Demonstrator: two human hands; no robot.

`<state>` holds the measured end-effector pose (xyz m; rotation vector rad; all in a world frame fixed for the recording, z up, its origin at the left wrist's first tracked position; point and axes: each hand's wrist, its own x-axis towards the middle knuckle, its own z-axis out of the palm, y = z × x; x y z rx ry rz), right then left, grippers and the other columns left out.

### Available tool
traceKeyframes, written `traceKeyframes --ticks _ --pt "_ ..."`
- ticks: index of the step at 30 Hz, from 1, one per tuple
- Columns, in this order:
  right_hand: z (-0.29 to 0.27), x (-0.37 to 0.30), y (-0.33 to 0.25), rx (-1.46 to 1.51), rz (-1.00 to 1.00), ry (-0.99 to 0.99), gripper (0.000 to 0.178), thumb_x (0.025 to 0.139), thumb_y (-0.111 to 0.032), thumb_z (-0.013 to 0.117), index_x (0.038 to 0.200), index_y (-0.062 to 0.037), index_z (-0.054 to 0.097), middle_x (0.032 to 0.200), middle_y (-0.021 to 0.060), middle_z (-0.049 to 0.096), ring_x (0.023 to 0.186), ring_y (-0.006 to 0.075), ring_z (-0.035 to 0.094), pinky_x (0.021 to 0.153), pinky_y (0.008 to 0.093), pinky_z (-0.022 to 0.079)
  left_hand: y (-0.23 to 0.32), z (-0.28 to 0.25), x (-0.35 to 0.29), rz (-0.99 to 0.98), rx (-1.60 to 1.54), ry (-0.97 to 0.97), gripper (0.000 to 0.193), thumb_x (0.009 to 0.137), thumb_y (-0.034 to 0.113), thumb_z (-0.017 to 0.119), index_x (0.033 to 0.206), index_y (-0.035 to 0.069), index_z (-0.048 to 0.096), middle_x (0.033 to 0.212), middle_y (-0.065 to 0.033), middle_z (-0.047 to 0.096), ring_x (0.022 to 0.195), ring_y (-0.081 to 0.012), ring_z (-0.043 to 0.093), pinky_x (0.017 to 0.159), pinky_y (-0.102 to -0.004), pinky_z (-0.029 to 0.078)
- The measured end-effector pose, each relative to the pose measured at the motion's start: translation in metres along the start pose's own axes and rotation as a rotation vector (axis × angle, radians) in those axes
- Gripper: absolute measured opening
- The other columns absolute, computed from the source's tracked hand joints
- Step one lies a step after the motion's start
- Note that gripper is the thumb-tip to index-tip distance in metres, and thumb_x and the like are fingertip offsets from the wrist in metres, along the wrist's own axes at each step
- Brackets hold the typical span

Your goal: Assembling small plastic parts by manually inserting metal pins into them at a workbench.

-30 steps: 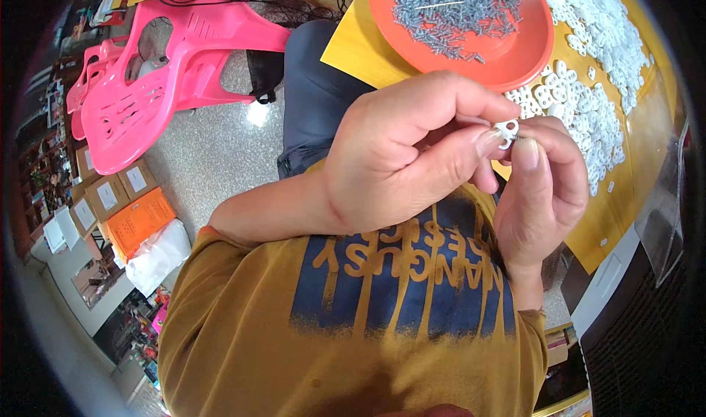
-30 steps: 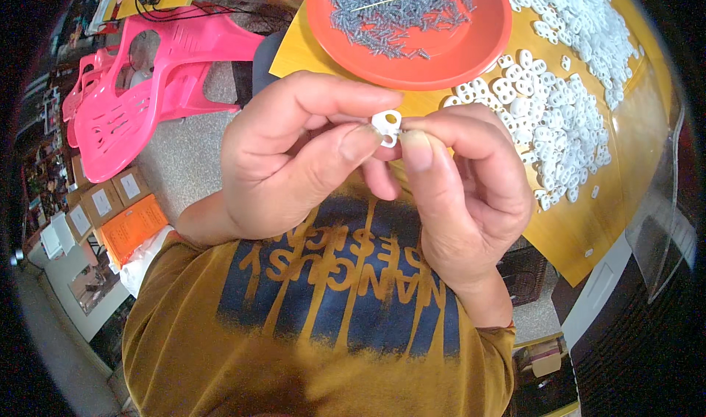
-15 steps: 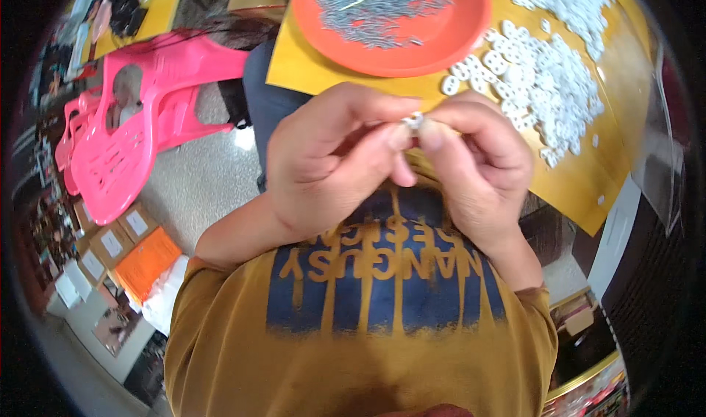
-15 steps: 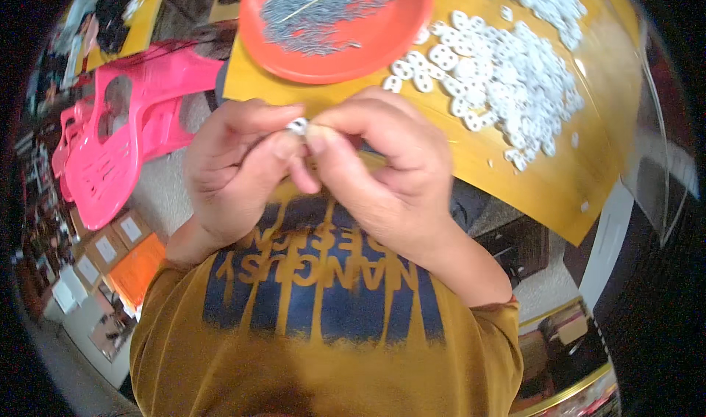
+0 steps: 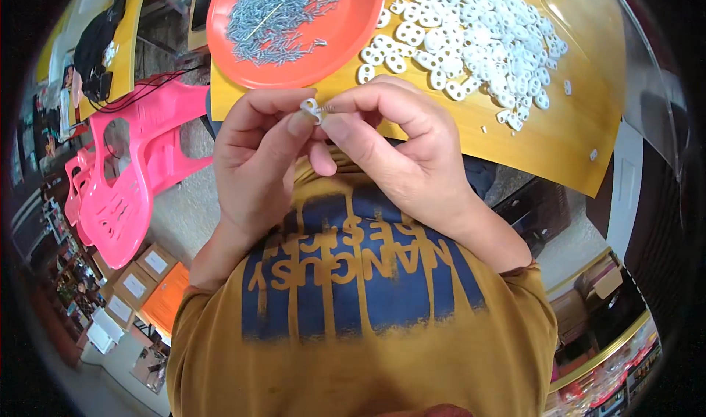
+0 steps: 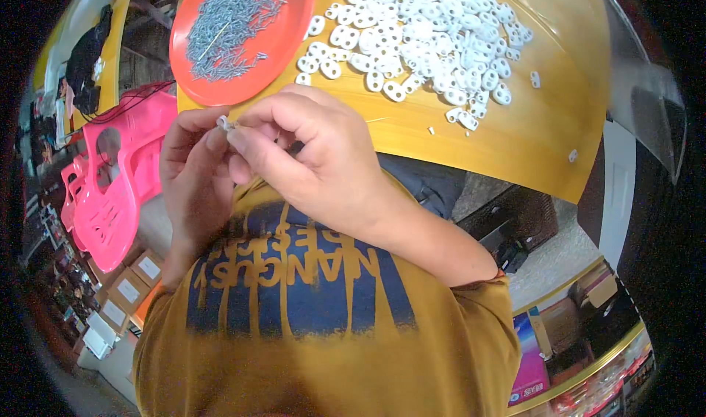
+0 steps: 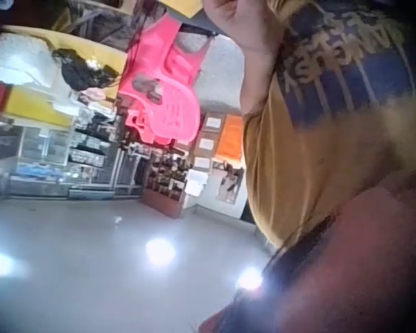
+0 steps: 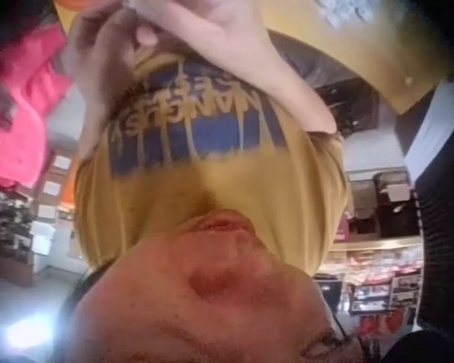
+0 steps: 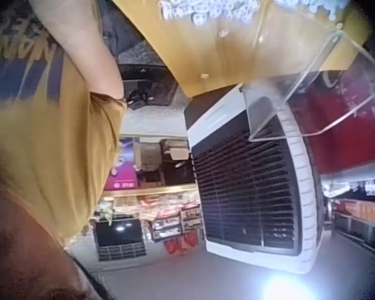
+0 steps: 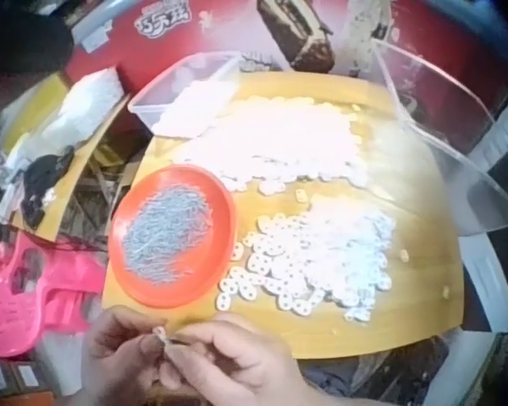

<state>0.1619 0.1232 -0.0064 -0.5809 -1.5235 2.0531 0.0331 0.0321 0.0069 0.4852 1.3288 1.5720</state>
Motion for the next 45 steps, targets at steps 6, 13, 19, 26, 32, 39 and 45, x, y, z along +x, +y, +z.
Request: traceKeyframes --ticks 6,13,19,26,32,39,45 --pt "-0.043 -0.027 0.009 -0.659 -0.399 0.407 0.012 0.069 -0.002 0.063 0.080 0.0002 0.058 0.070 0.0084 0.056 0.060 0.0181 0.053 0.052 0.0278 0.042 -0.003 0.008 0.010 -0.088 -0.073 -0.094 0.018 0.083 0.003 0.048 0.100 -0.002 0.050 0.081 -0.0133 0.059 0.063 -0.0148 0.057 0.052 -0.0229 0.047" --pt "-0.090 -0.054 0.005 -1.141 -0.188 0.666 0.014 0.073 -0.001 0.062 0.086 0.0006 0.059 0.079 0.0077 0.056 0.069 0.0149 0.052 0.062 0.0231 0.042 -0.010 0.017 0.016 -0.152 -0.052 -0.125 0.018 0.083 0.003 0.048 0.101 -0.002 0.050 0.081 -0.0124 0.059 0.063 -0.0141 0.056 0.052 -0.0228 0.046" --pt "-0.100 -0.047 0.004 -1.329 -0.156 0.554 0.019 0.067 -0.001 0.064 0.085 -0.0016 0.060 0.079 0.0092 0.057 0.070 0.0202 0.053 0.061 0.0274 0.043 -0.011 0.019 0.018 -0.171 -0.061 -0.152 0.018 0.083 0.002 0.049 0.100 -0.002 0.051 0.080 -0.0118 0.058 0.057 -0.0135 0.055 0.051 -0.0229 0.046" --pt "-0.102 -0.039 0.002 -1.423 -0.210 0.495 0.015 0.066 -0.002 0.064 0.081 -0.0026 0.061 0.078 0.0090 0.058 0.073 0.0236 0.054 0.066 0.0316 0.042 -0.011 0.019 0.019 -0.176 -0.067 -0.134 0.017 0.082 0.001 0.049 0.098 -0.002 0.051 0.079 -0.0101 0.057 0.056 -0.0128 0.054 0.052 -0.0230 0.046" --pt "-0.106 -0.033 -0.002 -1.464 -0.238 0.459 0.013 0.068 -0.003 0.063 0.080 -0.0025 0.061 0.078 0.0091 0.058 0.072 0.0224 0.055 0.066 0.0301 0.042 -0.009 0.018 0.019 -0.170 -0.066 -0.136 0.016 0.082 0.001 0.048 0.097 -0.002 0.051 0.076 -0.0087 0.056 0.056 -0.0107 0.054 0.055 -0.0220 0.046" --pt "-0.081 -0.032 -0.014 -0.322 0.010 0.734 0.012 0.078 -0.004 0.057 0.088 0.0030 0.059 0.080 0.0070 0.059 0.072 0.0121 0.054 0.067 0.0225 0.042 0.001 0.023 0.020 -0.142 -0.066 -0.171 0.015 0.083 0.001 0.047 0.097 0.000 0.052 0.077 -0.0070 0.056 0.056 -0.0093 0.054 0.054 -0.0205 0.045" --pt "-0.054 -0.024 -0.023 0.200 -0.049 0.573 0.026 0.082 -0.005 0.048 0.105 0.0050 0.050 0.092 0.0121 0.054 0.079 0.0147 0.050 0.070 0.0265 0.042 0.015 0.043 0.022 -0.113 -0.050 -0.338 0.023 0.082 0.000 0.043 0.104 -0.004 0.048 0.079 -0.0109 0.058 0.051 -0.0105 0.053 0.050 -0.0204 0.046"
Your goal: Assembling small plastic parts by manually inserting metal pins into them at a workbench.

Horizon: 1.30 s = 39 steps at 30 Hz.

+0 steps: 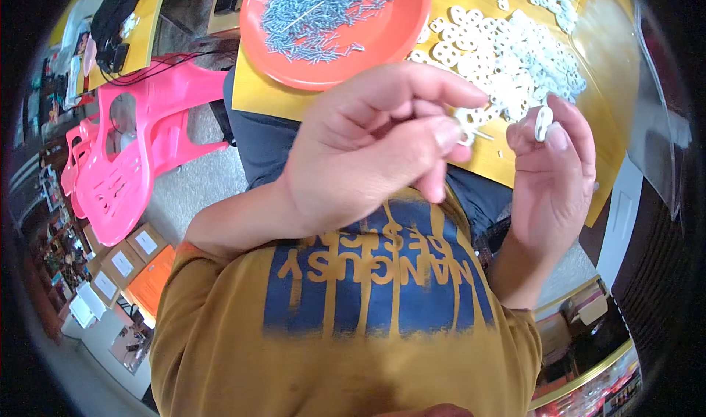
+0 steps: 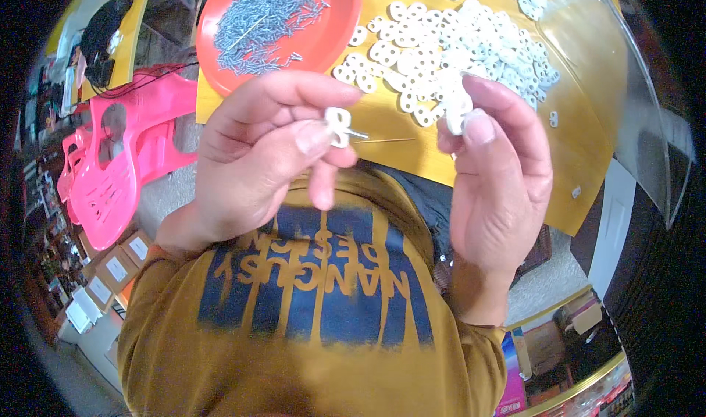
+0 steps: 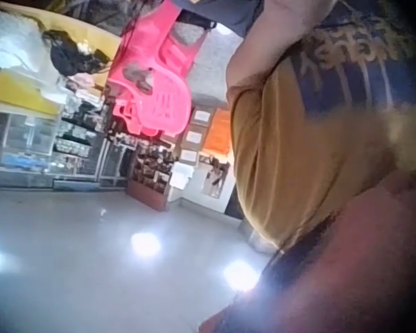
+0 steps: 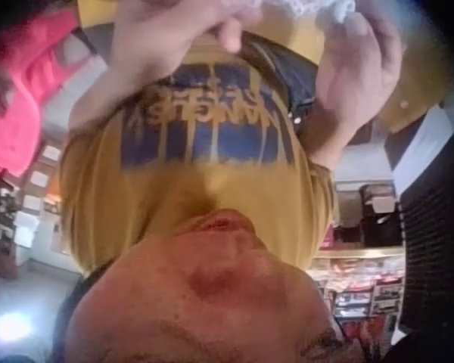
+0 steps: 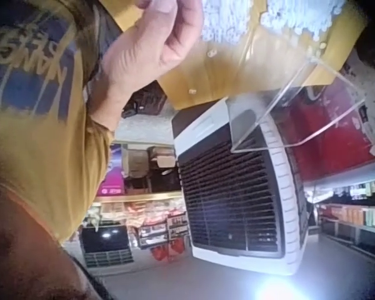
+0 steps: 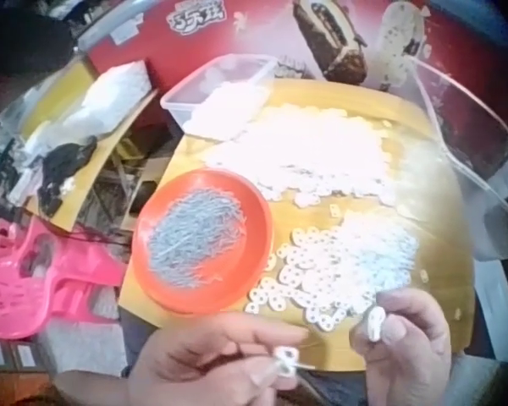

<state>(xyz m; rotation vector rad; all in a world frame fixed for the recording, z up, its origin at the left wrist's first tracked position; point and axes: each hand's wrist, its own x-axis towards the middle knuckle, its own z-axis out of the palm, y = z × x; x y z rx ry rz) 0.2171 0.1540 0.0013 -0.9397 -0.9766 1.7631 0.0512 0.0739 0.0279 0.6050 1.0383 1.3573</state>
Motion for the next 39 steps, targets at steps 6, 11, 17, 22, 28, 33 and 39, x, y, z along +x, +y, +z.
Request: traceKeyframes --ticks 6,11,17,22,28,33,39 --pt "0.019 -0.007 -0.002 0.269 0.087 -0.194 0.024 0.081 -0.004 0.049 0.103 0.0054 0.052 0.095 0.0129 0.057 0.074 0.0148 0.054 0.062 0.0266 0.044 -0.004 0.003 0.001 0.135 0.035 -0.070 0.021 0.085 0.002 0.043 0.104 -0.005 0.046 0.079 -0.0106 0.058 0.055 -0.0083 0.055 0.052 -0.0186 0.046" --pt "0.030 -0.012 -0.002 0.211 0.122 -0.121 0.024 0.082 -0.006 0.048 0.103 0.0054 0.052 0.096 0.0143 0.057 0.073 0.0147 0.054 0.061 0.0259 0.044 -0.004 0.001 0.001 0.180 0.030 -0.079 0.020 0.085 0.001 0.043 0.104 -0.004 0.046 0.079 -0.0104 0.058 0.055 -0.0071 0.054 0.052 -0.0168 0.045" --pt "0.036 -0.015 0.001 0.009 0.037 -0.070 0.024 0.081 -0.005 0.050 0.102 0.0051 0.053 0.098 0.0149 0.057 0.073 0.0134 0.054 0.063 0.0238 0.045 -0.005 -0.002 0.000 0.175 0.077 -0.066 0.021 0.085 0.002 0.043 0.105 -0.004 0.045 0.080 -0.0102 0.058 0.055 -0.0067 0.054 0.052 -0.0166 0.045" --pt "0.036 -0.014 0.002 0.012 -0.010 -0.098 0.022 0.080 -0.005 0.051 0.100 0.0049 0.054 0.098 0.0148 0.057 0.073 0.0131 0.054 0.063 0.0233 0.046 -0.003 -0.003 0.000 0.171 0.080 -0.048 0.021 0.085 0.002 0.043 0.105 -0.003 0.045 0.080 -0.0101 0.058 0.056 -0.0065 0.054 0.052 -0.0164 0.044" --pt "0.038 -0.014 0.003 -0.010 -0.034 -0.110 0.023 0.080 -0.004 0.051 0.101 0.0050 0.054 0.098 0.0142 0.057 0.074 0.0132 0.054 0.063 0.0241 0.046 -0.002 -0.003 -0.001 0.128 0.061 -0.006 0.020 0.085 0.003 0.044 0.104 -0.002 0.046 0.080 -0.0087 0.057 0.056 -0.0060 0.053 0.052 -0.0162 0.044" --pt "0.040 -0.015 0.002 -0.103 -0.104 -0.123 0.022 0.080 -0.002 0.051 0.101 0.0055 0.053 0.097 0.0126 0.056 0.077 0.0130 0.053 0.066 0.0237 0.045 -0.001 -0.004 -0.001 0.080 0.034 0.004 0.020 0.085 0.003 0.044 0.104 -0.002 0.046 0.080 -0.0081 0.057 0.056 -0.0056 0.052 0.052 -0.0162 0.044" --pt "0.035 -0.012 0.006 -0.486 -0.437 -0.263 0.022 0.078 0.002 0.052 0.099 0.0059 0.053 0.093 0.0122 0.055 0.081 0.0143 0.050 0.072 0.0233 0.041 -0.005 -0.005 0.000 0.117 0.046 -0.036 0.020 0.085 0.002 0.044 0.104 -0.002 0.045 0.082 -0.0071 0.056 0.057 -0.0057 0.053 0.053 -0.0161 0.044"
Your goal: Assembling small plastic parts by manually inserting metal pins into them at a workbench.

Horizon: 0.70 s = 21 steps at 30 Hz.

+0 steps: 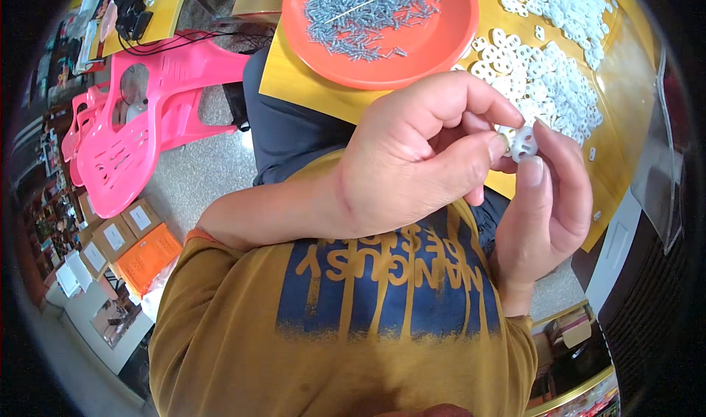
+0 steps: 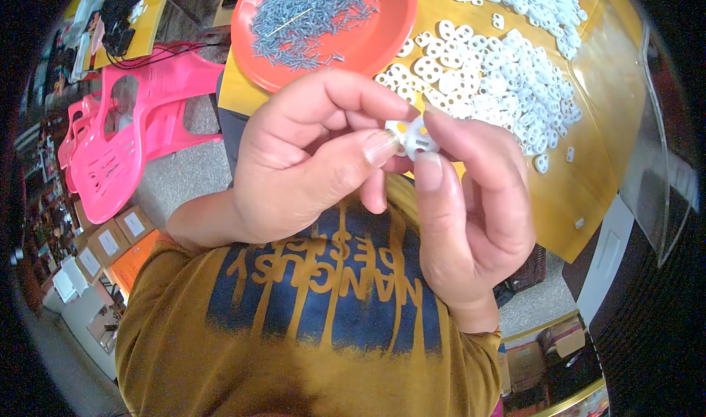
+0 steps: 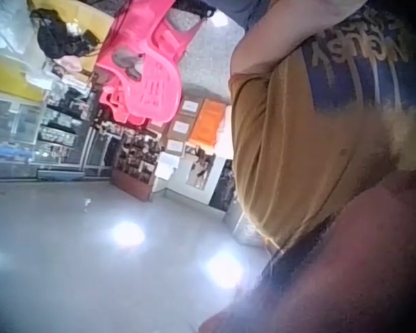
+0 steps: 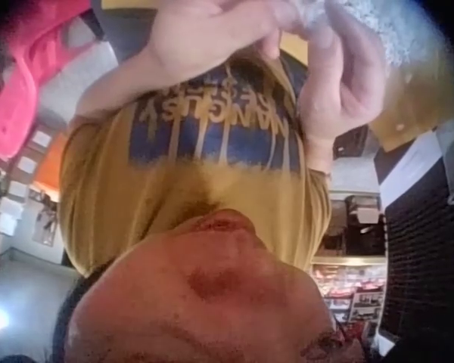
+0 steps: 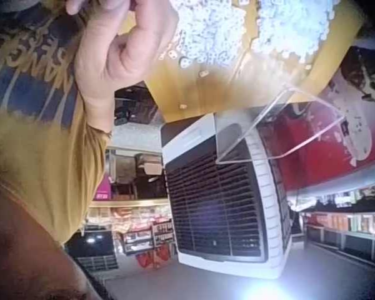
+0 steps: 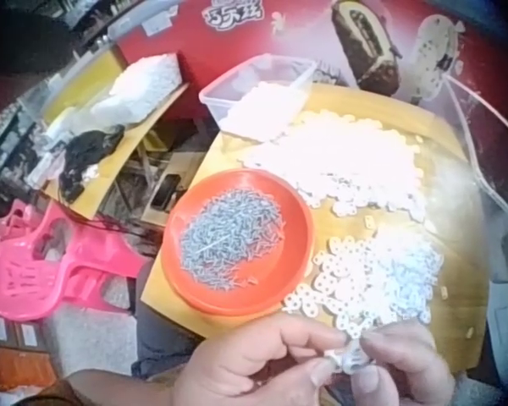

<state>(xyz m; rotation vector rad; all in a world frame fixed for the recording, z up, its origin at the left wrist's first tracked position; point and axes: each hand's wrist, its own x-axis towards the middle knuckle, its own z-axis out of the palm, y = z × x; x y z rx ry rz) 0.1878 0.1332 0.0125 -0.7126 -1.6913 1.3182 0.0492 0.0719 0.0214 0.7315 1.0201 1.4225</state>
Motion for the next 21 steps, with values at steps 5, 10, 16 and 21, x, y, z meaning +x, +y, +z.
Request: traceKeyframes --ticks 5,10,16,21 --pt "0.0029 0.0008 -0.0022 0.041 0.013 -0.015 0.022 0.078 0.002 0.053 0.100 0.0056 0.054 0.093 0.0125 0.055 0.080 0.0154 0.051 0.073 0.0248 0.041 0.0024 -0.0007 -0.0003 -0.018 0.001 -0.028 0.022 0.085 0.003 0.045 0.106 -0.002 0.043 0.082 -0.0068 0.056 0.059 -0.0060 0.054 0.055 -0.0169 0.045" --pt "0.0022 0.0012 -0.0030 0.119 0.082 -0.027 0.021 0.080 -0.001 0.050 0.100 0.0057 0.054 0.092 0.0118 0.054 0.080 0.0141 0.051 0.069 0.0228 0.043 0.0013 0.0001 -0.0025 0.001 -0.014 -0.054 0.020 0.085 0.003 0.044 0.105 -0.002 0.043 0.080 -0.0045 0.054 0.061 -0.0053 0.054 0.057 -0.0170 0.044" --pt "0.0054 0.0002 -0.0079 0.255 0.207 0.028 0.021 0.082 -0.003 0.048 0.101 0.0055 0.054 0.091 0.0109 0.053 0.074 0.0113 0.052 0.066 0.0205 0.044 0.0008 -0.0004 -0.0030 -0.042 -0.012 -0.071 0.023 0.086 0.005 0.044 0.108 -0.002 0.039 0.080 -0.0053 0.054 0.063 -0.0072 0.056 0.060 -0.0183 0.046" --pt "-0.0020 -0.0002 -0.0022 0.192 0.163 -0.070 0.021 0.083 -0.004 0.047 0.101 0.0053 0.054 0.095 0.0118 0.052 0.071 0.0101 0.052 0.064 0.0194 0.045 0.0040 -0.0002 -0.0026 -0.074 -0.051 -0.072 0.024 0.086 0.006 0.046 0.107 -0.002 0.038 0.076 -0.0048 0.054 0.062 -0.0069 0.056 0.056 -0.0176 0.045"
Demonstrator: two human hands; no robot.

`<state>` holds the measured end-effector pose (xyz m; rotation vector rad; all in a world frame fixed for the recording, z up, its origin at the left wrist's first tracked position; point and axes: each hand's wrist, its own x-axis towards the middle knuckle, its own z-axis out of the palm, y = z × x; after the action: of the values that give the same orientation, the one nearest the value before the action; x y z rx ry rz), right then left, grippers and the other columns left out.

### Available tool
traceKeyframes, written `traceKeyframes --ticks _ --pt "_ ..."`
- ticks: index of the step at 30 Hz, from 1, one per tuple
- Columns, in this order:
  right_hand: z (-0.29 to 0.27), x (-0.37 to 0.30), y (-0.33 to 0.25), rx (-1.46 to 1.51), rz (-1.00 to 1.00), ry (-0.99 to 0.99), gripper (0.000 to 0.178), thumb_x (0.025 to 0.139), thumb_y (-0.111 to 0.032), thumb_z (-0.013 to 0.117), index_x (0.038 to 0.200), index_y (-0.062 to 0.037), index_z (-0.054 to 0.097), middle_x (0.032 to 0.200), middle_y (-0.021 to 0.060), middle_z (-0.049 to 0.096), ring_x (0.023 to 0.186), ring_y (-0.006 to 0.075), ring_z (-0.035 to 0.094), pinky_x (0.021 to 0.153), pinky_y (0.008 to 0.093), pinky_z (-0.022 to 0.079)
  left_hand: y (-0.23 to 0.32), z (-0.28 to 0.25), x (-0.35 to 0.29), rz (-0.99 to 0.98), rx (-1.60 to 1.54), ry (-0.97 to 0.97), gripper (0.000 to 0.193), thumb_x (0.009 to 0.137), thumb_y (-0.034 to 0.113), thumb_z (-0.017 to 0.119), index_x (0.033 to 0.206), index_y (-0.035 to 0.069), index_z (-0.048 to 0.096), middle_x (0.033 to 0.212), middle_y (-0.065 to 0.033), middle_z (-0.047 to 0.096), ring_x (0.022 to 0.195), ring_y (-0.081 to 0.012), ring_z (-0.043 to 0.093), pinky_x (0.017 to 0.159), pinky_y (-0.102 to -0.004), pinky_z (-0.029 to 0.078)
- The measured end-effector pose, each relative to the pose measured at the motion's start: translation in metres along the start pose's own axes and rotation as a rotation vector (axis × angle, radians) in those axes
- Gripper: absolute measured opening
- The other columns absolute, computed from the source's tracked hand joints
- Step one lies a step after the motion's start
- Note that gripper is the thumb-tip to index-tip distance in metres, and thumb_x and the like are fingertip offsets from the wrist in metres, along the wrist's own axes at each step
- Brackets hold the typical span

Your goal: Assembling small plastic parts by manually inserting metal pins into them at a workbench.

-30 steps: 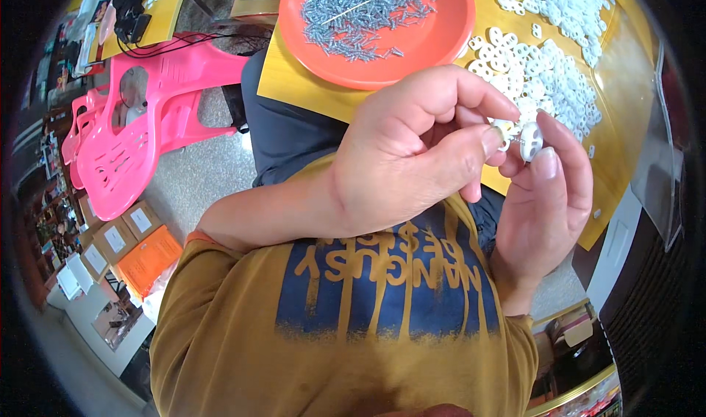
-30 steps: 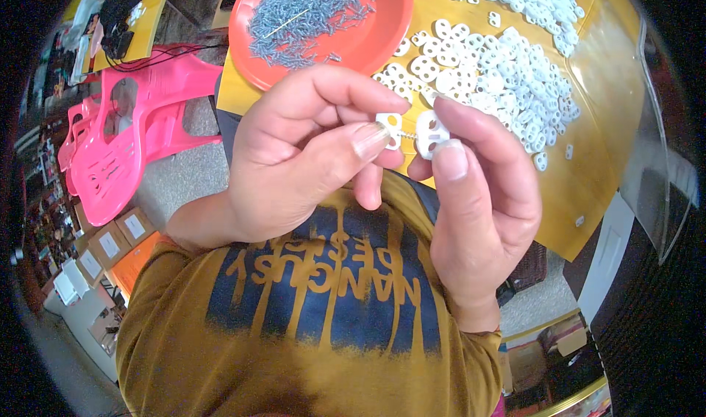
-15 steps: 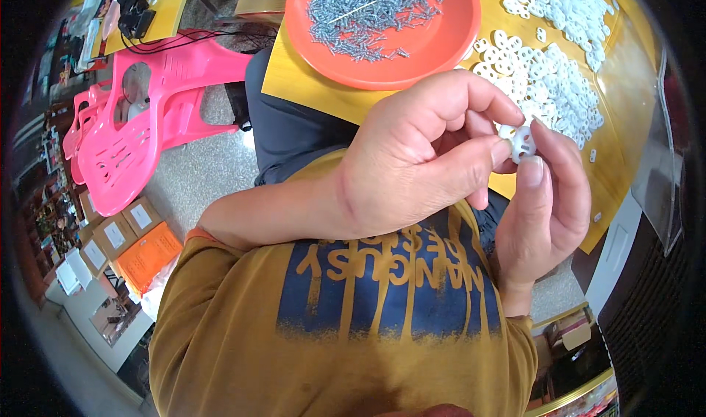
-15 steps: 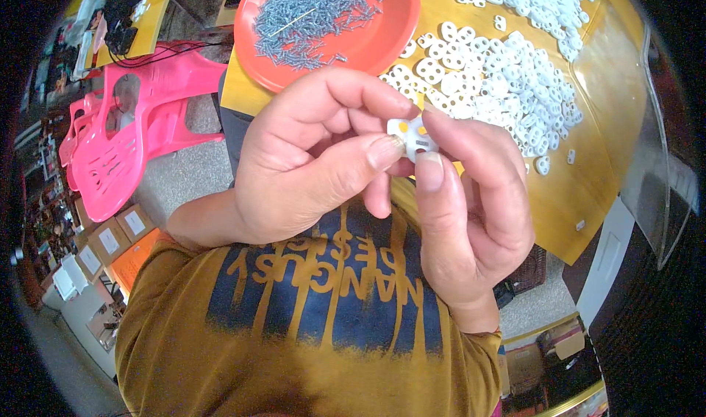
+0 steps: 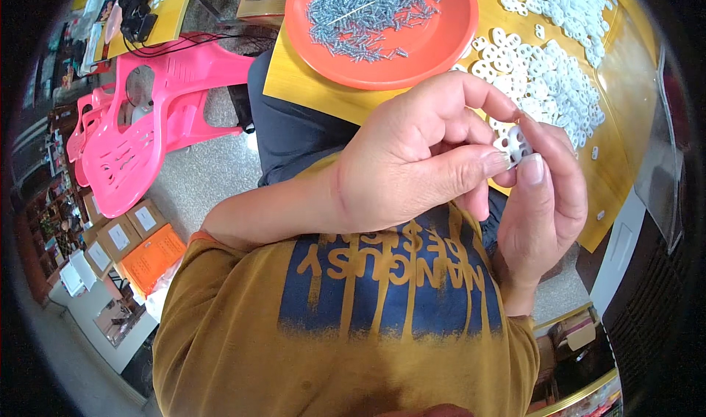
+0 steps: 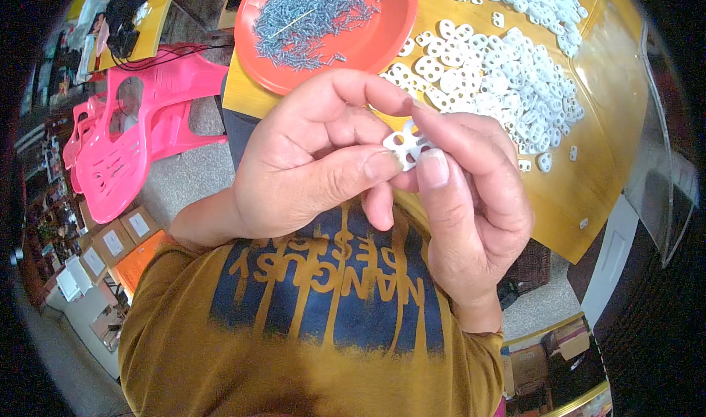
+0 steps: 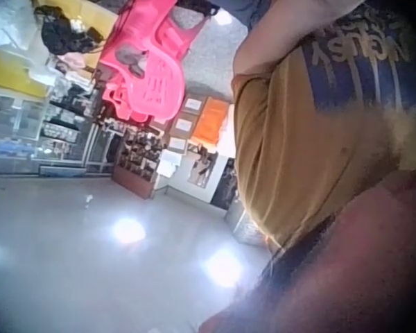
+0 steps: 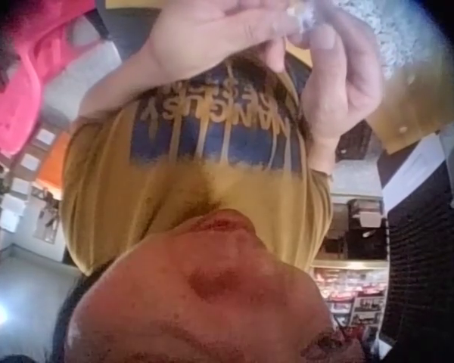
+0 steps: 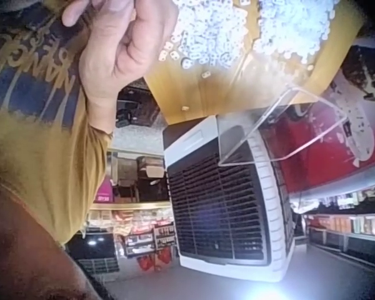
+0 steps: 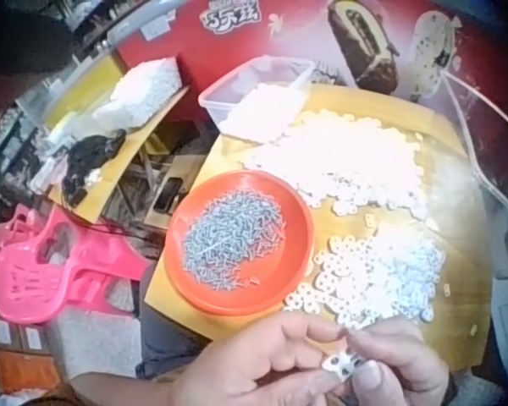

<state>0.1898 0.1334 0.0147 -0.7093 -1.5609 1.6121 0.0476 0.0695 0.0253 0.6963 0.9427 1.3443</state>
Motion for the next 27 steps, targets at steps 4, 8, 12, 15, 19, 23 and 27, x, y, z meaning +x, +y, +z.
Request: traceKeyframes --ticks 4,8,12,15,19,23,27 --pt "0.005 0.000 -0.006 0.050 0.032 0.020 0.020 0.083 -0.003 0.046 0.099 0.0050 0.054 0.094 0.0115 0.051 0.070 0.0098 0.052 0.060 0.0189 0.046 0.001 0.001 0.000 -0.058 -0.051 -0.033 0.026 0.085 0.006 0.047 0.108 -0.003 0.038 0.076 -0.0053 0.054 0.061 -0.0075 0.056 0.055 -0.0181 0.045" --pt "0.004 -0.002 -0.003 0.090 -0.012 0.042 0.019 0.083 -0.002 0.046 0.099 0.0045 0.053 0.094 0.0117 0.051 0.071 0.0092 0.051 0.058 0.0177 0.046 -0.001 0.002 -0.002 -0.052 -0.039 -0.046 0.029 0.085 0.006 0.047 0.111 -0.003 0.038 0.077 -0.0047 0.054 0.061 -0.0072 0.056 0.055 -0.0175 0.045" --pt "-0.006 -0.002 -0.003 -0.004 -0.021 -0.028 0.021 0.080 0.000 0.050 0.100 0.0051 0.053 0.094 0.0122 0.052 0.076 0.0120 0.051 0.065 0.0205 0.045 -0.004 0.006 -0.004 -0.042 -0.053 -0.022 0.029 0.085 0.005 0.046 0.112 -0.003 0.039 0.077 -0.0041 0.054 0.062 -0.0069 0.055 0.055 -0.0171 0.045" --pt "-0.007 -0.003 0.004 -0.119 -0.191 -0.083 0.027 0.074 0.003 0.055 0.101 0.0061 0.053 0.094 0.0127 0.052 0.081 0.0158 0.050 0.073 0.0248 0.042 -0.006 0.008 -0.006 -0.034 -0.062 0.016 0.029 0.086 0.004 0.045 0.113 -0.003 0.038 0.077 -0.0041 0.054 0.062 -0.0066 0.055 0.056 -0.0171 0.045" --pt "-0.007 -0.006 0.003 -0.017 -0.138 -0.082 0.033 0.069 0.005 0.059 0.101 0.0068 0.053 0.095 0.0137 0.053 0.087 0.0181 0.048 0.078 0.0276 0.038 -0.009 0.008 -0.009 0.017 -0.043 -0.001 0.029 0.086 0.004 0.045 0.113 -0.003 0.038 0.077 -0.0041 0.054 0.063 -0.0066 0.056 0.057 -0.0169 0.045" --pt "-0.012 -0.006 0.002 0.009 -0.128 -0.129 0.033 0.068 0.005 0.059 0.101 0.0067 0.053 0.095 0.0137 0.052 0.087 0.0178 0.048 0.078 0.0271 0.038 -0.007 0.004 -0.010 -0.040 0.001 -0.075 0.033 0.087 0.003 0.041 0.118 -0.001 0.033 0.084 -0.0100 0.057 0.066 -0.0101 0.057 0.061 -0.0197 0.046" --pt "-0.013 -0.006 0.002 0.052 -0.081 -0.141 0.032 0.069 0.005 0.059 0.100 0.0065 0.053 0.095 0.0134 0.052 0.087 0.0177 0.049 0.078 0.0265 0.039 -0.009 0.004 -0.011 -0.045 -0.009 -0.081 0.033 0.086 0.002 0.042 0.118 -0.001 0.034 0.082 -0.0097 0.057 0.066 -0.0104 0.057 0.061 -0.0203 0.046"
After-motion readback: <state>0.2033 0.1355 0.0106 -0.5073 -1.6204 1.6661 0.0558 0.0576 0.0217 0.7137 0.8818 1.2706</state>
